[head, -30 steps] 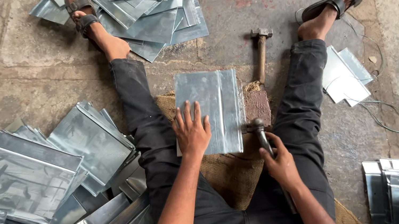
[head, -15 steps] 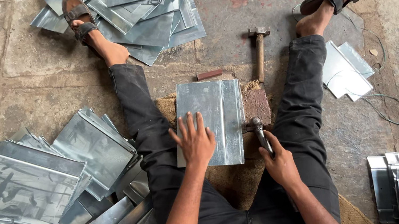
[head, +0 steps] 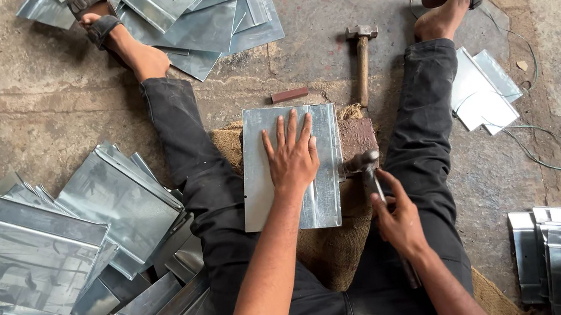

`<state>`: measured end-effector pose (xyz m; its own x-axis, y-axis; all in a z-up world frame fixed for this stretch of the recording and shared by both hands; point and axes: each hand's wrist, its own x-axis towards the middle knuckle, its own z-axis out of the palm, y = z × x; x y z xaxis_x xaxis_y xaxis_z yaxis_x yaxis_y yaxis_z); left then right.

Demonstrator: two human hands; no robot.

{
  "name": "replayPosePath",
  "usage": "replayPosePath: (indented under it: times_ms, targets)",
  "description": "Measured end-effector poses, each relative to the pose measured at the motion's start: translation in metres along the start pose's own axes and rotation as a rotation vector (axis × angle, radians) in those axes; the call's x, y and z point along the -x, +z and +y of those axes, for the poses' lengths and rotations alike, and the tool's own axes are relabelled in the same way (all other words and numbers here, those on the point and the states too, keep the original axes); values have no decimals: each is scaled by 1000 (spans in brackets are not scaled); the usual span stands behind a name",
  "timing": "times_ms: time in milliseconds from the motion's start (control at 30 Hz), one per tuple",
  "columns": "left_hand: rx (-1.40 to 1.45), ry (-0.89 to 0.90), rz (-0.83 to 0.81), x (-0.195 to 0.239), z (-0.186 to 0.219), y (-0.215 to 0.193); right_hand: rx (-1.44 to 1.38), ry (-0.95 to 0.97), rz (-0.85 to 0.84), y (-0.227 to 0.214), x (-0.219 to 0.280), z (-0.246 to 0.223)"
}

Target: The person uses a hammer to flatten and straighten various metal sheets by hand while sitting on the floor. They pick up individual sheets from a pile and strike them repeatedly on a brick to remove bends.

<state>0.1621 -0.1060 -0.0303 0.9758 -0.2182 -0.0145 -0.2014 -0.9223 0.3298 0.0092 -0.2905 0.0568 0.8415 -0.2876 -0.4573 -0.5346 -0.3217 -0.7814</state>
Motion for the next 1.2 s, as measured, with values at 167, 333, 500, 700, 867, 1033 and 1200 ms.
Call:
replayPosePath:
  times_ms: [167,333,500,700,867,1033,1200]
  targets:
    - [-45,-17,-35,-5,2,-1,-259,-507,28,-26,5,-20]
    - [-37,-37,-138,-7,5,-4,-515,-1043,115,-21,5,-24]
    - [-34,-39,-149,-5,8,-14,250,-782,99,-8,-20,-24]
    - [-68,-15,-123,0,8,-15,-211,-277,130,-23,-15,-8]
    - [-56,-17,-73,-5,9,-10,61,-650,129,-26,-10,-12]
    - [-75,-32,-123,-9,8,-10,203,-237,-14,-14,-1,-20]
    - [-44,-22,-24,-7,12,-15,186,-615,196,6,-1,-26]
